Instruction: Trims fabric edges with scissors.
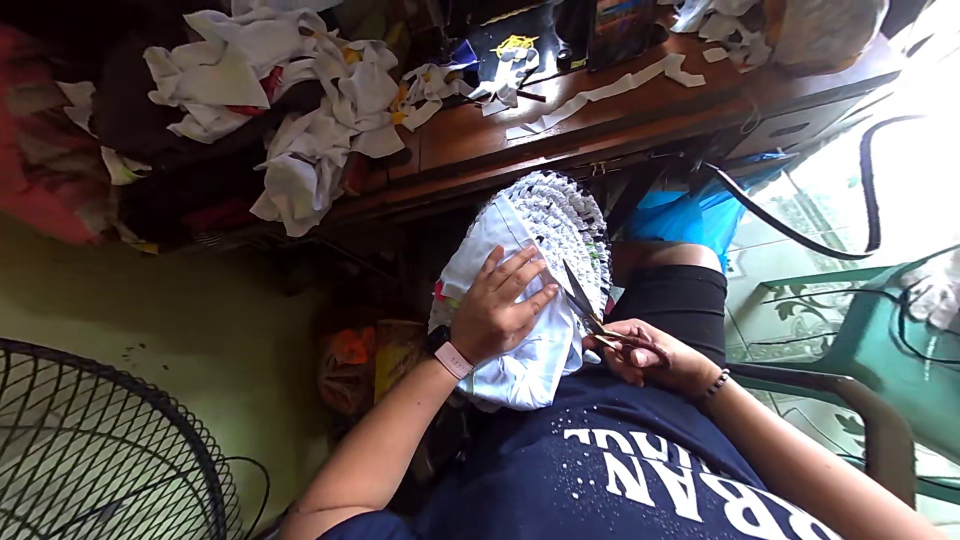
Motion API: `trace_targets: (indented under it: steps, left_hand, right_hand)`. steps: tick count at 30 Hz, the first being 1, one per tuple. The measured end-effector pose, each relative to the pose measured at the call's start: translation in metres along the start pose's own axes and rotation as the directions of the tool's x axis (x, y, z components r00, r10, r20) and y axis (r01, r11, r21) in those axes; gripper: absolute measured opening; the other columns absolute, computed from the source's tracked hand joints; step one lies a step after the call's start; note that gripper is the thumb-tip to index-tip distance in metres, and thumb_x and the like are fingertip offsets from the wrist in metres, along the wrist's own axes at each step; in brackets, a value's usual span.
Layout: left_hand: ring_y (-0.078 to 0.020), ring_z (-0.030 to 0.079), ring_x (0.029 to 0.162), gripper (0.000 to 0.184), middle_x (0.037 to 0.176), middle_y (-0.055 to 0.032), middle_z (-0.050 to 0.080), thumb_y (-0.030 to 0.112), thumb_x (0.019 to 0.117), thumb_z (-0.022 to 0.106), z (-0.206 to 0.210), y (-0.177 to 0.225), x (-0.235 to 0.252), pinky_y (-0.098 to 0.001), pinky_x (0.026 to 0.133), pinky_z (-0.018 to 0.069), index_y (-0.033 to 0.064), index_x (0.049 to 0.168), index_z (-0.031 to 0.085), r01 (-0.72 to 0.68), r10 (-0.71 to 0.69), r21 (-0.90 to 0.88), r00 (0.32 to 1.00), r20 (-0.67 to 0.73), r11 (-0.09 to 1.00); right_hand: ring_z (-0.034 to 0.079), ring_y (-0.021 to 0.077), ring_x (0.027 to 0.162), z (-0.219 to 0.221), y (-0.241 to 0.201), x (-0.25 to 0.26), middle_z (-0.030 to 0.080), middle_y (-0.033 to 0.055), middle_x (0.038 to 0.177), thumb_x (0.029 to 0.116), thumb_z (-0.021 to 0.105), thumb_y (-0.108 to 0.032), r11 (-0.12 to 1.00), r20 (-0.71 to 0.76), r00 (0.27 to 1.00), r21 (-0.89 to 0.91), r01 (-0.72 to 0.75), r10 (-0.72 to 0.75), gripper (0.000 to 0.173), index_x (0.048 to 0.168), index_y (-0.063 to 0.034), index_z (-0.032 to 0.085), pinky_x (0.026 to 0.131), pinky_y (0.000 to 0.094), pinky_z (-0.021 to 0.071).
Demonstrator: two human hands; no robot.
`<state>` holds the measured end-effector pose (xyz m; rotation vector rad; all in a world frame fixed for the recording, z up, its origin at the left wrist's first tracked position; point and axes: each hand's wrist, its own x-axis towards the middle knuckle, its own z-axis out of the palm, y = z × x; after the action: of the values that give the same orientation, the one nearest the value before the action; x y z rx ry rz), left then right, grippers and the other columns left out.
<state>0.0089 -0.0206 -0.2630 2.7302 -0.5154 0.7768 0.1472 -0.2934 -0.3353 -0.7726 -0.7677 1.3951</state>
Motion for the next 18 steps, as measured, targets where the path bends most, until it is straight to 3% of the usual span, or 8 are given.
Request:
trace_targets:
  steps: [18]
  left_hand:
    - [-0.0366,0.045,0.145,0.031,0.139,-0.0161,0.063,0.018,0.0989,0.058,0.0008,0.0009,-0.0012,-0.0643,0.122,0.0256,0.0192,0.124,0.076,0.002,-0.002,-0.015,1.0,-0.003,1.0]
  right_hand:
    - [0.057,-0.0008,0.051,0.0084,-0.0065,0.0081,0.064,-0.0097,0.068,0.0856,0.079,-0.052,0.999,-0.078,0.997,-0.037,0.009,-0.012,0.047,0.113,-0.0145,0.072,0.046,0.0159,0.0486]
